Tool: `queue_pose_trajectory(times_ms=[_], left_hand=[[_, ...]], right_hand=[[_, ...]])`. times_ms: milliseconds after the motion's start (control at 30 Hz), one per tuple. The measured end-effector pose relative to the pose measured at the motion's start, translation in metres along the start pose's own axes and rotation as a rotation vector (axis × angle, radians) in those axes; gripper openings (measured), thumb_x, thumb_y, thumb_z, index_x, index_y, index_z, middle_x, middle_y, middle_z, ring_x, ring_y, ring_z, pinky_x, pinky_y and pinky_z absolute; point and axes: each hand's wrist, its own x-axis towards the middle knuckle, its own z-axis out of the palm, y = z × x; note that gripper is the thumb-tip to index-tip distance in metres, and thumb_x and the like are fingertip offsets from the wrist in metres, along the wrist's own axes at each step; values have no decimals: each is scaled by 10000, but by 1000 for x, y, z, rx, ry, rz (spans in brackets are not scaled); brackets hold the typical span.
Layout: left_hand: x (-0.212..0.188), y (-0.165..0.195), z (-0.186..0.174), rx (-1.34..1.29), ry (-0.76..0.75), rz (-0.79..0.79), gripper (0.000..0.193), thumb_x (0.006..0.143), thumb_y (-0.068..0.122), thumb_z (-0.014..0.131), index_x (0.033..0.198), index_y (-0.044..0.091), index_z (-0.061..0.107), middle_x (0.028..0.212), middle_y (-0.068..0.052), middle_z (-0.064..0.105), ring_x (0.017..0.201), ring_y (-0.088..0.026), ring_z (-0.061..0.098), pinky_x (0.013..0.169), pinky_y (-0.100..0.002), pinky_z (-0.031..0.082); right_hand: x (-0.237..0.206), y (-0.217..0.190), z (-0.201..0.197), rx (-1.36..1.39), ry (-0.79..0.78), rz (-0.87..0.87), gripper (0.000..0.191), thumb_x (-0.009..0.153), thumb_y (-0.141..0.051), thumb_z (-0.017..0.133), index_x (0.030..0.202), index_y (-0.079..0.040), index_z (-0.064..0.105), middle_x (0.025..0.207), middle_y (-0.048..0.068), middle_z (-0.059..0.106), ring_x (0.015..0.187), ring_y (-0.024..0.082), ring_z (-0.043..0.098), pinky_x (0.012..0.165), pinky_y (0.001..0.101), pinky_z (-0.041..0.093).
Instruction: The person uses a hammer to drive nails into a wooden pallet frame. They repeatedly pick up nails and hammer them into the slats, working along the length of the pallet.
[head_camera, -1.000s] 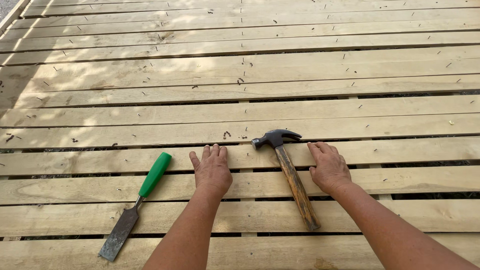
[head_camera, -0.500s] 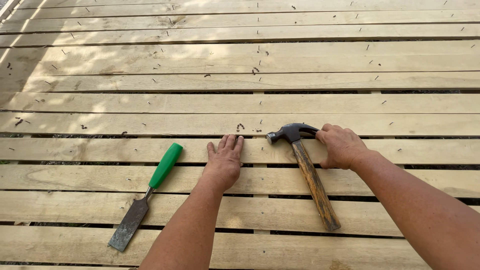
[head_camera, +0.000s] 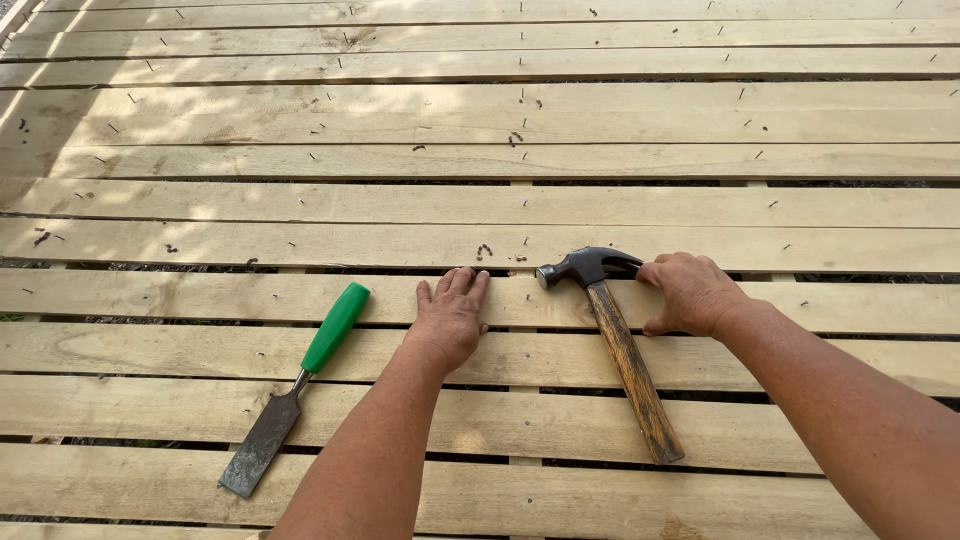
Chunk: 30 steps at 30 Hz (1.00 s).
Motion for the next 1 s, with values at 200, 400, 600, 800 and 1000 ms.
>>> queue_pose_trajectory(times_ms=[200, 400, 600, 800, 1000], left_hand=[[7, -2, -2, -100, 14, -77, 863, 974, 342, 601, 1642, 243, 65, 1723, -32, 56, 1587, -215, -13, 1293, -491, 10], [2, -8, 4, -64, 32, -93, 818, 1003, 461, 523, 1633, 320, 21, 1712, -116, -128, 1574, -319, -165, 1273, -528, -27], [-1, -7, 14, -100, -8, -226, 798, 1009, 543, 436, 1629, 398, -44, 1693, -197, -229, 1549, -400, -217, 1248, -626, -37], [6, 7, 45, -160, 50, -316, 880, 1037, 612, 352, 1638, 194, -136, 1660, -288, -221, 1518, -469, -234, 1222, -627, -69], [13, 5, 38, -207, 26, -333, 873, 1012, 624, 368, 1632, 277, -138, 1674, -242, -242, 1523, -415, -262, 1226, -602, -88]], right_hand=[[-3, 0, 1, 43, -5, 9, 761, 721, -455, 912, 1370, -214, 595, 1326, -36, 612, 1312, 160, 531, 1142, 334, 460], [1, -1, 20, 179, 41, 91, 818, 742, -418, 904, 1432, -209, 517, 1408, -23, 512, 1357, 166, 443, 1141, 372, 422], [-25, -46, 47, 592, 47, 429, 489, 930, -412, 718, 1319, -129, 631, 1216, 93, 654, 1132, 188, 644, 968, 386, 566], [-30, -65, 67, 615, 57, 432, 562, 854, -463, 775, 1258, -150, 541, 1033, 56, 679, 977, 169, 679, 851, 403, 592], [-14, -48, 81, 1269, -189, 419, 418, 861, -238, 778, 1187, -78, 571, 896, 118, 662, 694, 182, 652, 582, 364, 573]])
